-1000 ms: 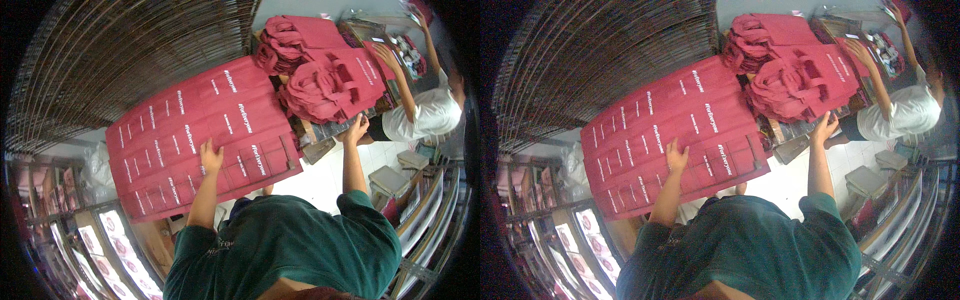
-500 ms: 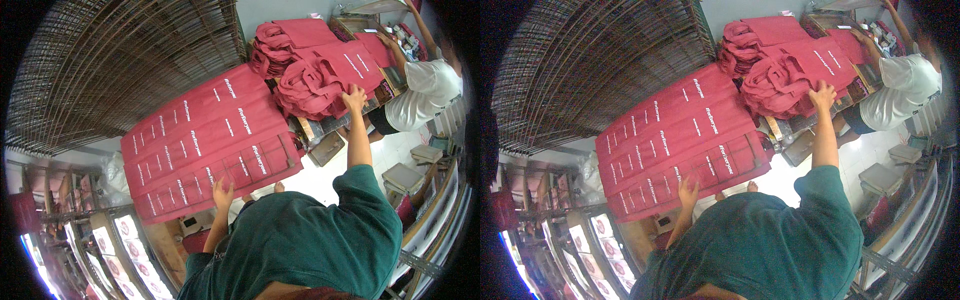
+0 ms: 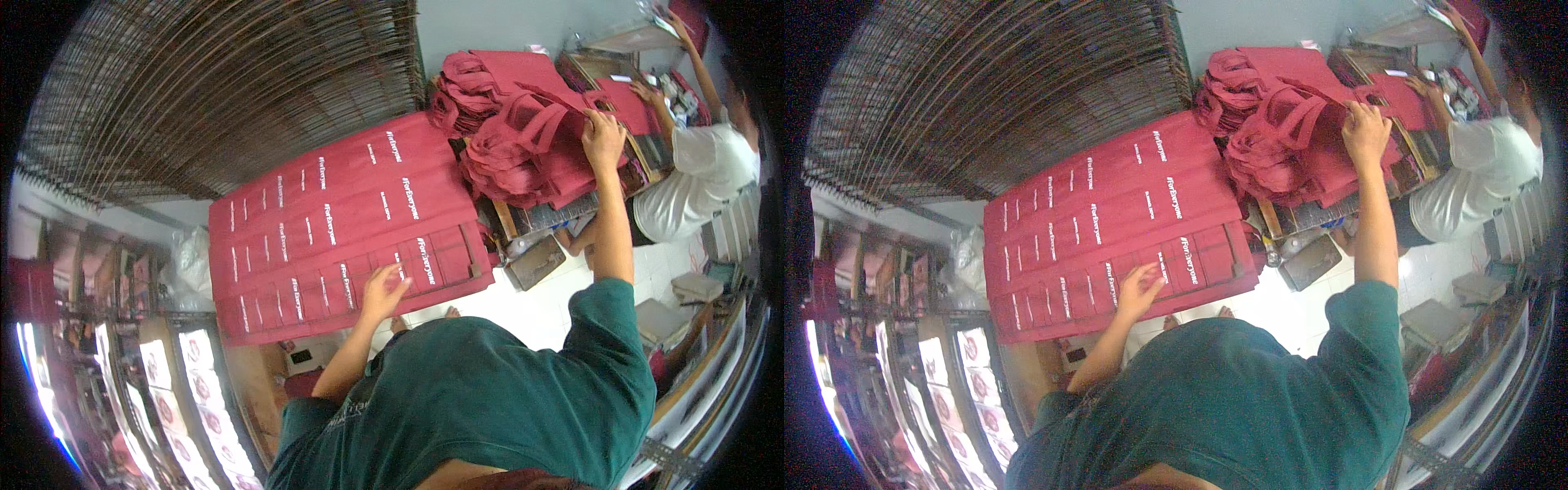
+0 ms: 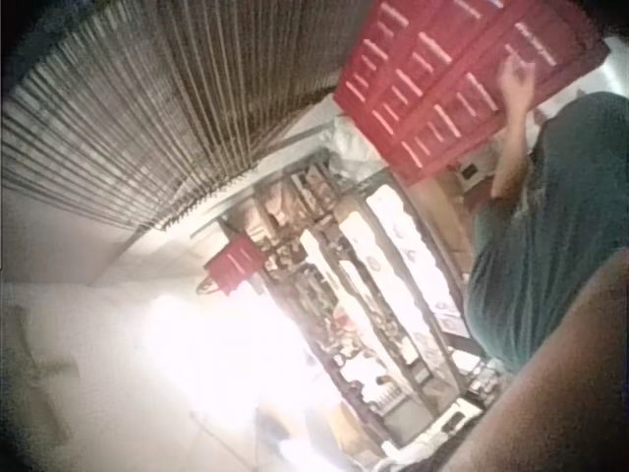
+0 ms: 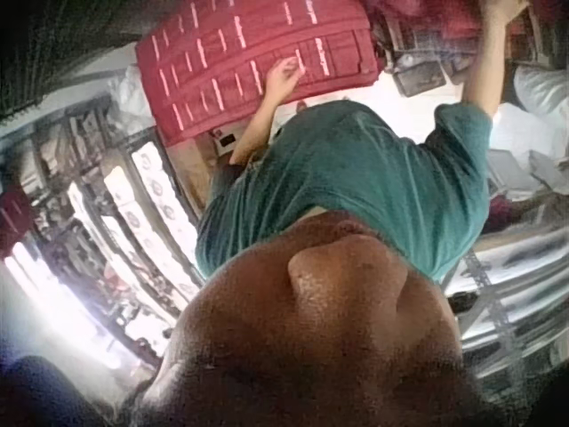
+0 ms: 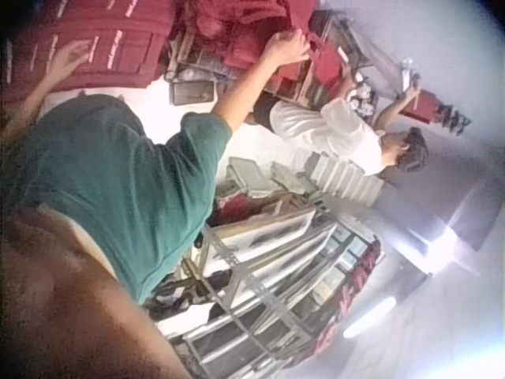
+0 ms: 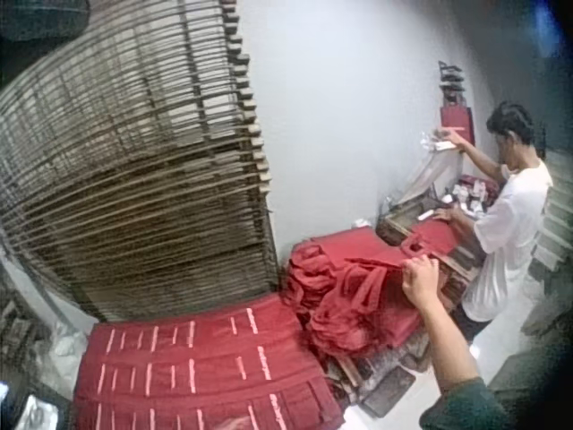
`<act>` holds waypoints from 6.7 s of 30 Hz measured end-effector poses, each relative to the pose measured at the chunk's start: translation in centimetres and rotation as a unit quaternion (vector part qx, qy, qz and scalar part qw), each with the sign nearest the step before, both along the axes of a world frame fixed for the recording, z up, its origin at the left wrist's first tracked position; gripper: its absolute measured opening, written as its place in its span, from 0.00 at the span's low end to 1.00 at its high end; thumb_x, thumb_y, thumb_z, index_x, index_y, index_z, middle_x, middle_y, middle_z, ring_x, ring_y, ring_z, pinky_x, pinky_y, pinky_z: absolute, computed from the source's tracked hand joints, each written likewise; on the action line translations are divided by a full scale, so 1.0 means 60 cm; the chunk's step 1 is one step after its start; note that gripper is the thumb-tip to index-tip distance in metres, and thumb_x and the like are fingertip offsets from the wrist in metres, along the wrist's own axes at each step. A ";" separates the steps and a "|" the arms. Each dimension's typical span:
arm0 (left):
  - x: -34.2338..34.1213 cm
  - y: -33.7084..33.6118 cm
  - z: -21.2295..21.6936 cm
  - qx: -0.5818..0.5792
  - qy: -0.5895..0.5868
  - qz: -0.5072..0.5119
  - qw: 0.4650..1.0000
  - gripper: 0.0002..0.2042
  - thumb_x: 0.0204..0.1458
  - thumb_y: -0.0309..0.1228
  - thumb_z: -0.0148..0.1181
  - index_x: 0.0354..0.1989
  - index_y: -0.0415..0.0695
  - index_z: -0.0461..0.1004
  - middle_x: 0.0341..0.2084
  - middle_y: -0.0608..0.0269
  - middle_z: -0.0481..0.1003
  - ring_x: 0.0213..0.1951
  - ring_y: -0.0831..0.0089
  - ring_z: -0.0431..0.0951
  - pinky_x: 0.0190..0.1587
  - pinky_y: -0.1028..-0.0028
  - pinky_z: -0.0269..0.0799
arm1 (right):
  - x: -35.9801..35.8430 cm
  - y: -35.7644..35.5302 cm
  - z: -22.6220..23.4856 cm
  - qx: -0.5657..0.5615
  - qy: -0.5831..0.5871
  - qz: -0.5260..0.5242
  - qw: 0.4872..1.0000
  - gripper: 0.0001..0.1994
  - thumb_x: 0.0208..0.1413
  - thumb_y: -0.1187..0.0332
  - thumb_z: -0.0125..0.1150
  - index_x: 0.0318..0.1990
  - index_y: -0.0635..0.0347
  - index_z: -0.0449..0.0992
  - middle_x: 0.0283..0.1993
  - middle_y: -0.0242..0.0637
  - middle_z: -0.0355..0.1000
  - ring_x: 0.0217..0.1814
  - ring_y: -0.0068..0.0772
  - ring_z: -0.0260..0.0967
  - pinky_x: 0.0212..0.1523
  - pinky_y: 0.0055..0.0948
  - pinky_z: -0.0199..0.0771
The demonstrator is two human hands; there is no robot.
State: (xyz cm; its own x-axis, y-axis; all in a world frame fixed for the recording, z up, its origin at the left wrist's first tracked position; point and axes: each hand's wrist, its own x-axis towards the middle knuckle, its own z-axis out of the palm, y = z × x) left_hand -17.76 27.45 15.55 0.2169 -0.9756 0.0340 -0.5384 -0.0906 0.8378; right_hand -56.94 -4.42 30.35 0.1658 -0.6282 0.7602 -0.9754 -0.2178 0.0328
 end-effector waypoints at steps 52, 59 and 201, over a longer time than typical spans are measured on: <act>0.748 0.463 0.186 -0.143 0.332 0.328 0.873 0.24 0.43 0.22 0.49 0.53 0.48 0.61 0.39 0.67 0.72 0.36 0.75 0.73 0.33 0.74 0.71 | 1.029 0.635 -0.127 0.777 -0.385 0.363 0.342 0.32 0.47 0.75 0.49 0.61 0.52 0.48 0.43 0.30 0.64 0.40 0.25 0.63 0.30 0.31 0.63; 0.789 0.560 0.064 -0.309 0.320 0.480 0.756 0.27 0.44 0.20 0.45 0.57 0.47 0.56 0.40 0.65 0.70 0.37 0.74 0.71 0.36 0.75 0.70 | 1.111 0.723 -0.226 0.745 -0.375 0.390 0.391 0.34 0.49 0.80 0.52 0.62 0.54 0.43 0.39 0.32 0.66 0.33 0.21 0.63 0.29 0.22 0.65; 0.503 0.388 -0.065 -0.091 0.477 0.413 0.770 0.27 0.42 0.18 0.51 0.55 0.44 0.60 0.40 0.62 0.71 0.34 0.74 0.73 0.24 0.77 0.70 | 0.662 0.459 -0.329 0.669 -0.667 0.104 0.312 0.09 0.49 0.67 0.57 0.38 0.44 0.69 0.31 0.20 0.65 0.25 0.22 0.59 0.20 0.19 0.55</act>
State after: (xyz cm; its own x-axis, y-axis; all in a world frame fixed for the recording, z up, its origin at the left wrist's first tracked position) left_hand 12.41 50.72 11.64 0.7725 -0.4883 -0.4058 0.5088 0.0938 0.8557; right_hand -17.22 23.11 10.60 0.4046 -0.6122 -0.6793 0.1116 0.7704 -0.6278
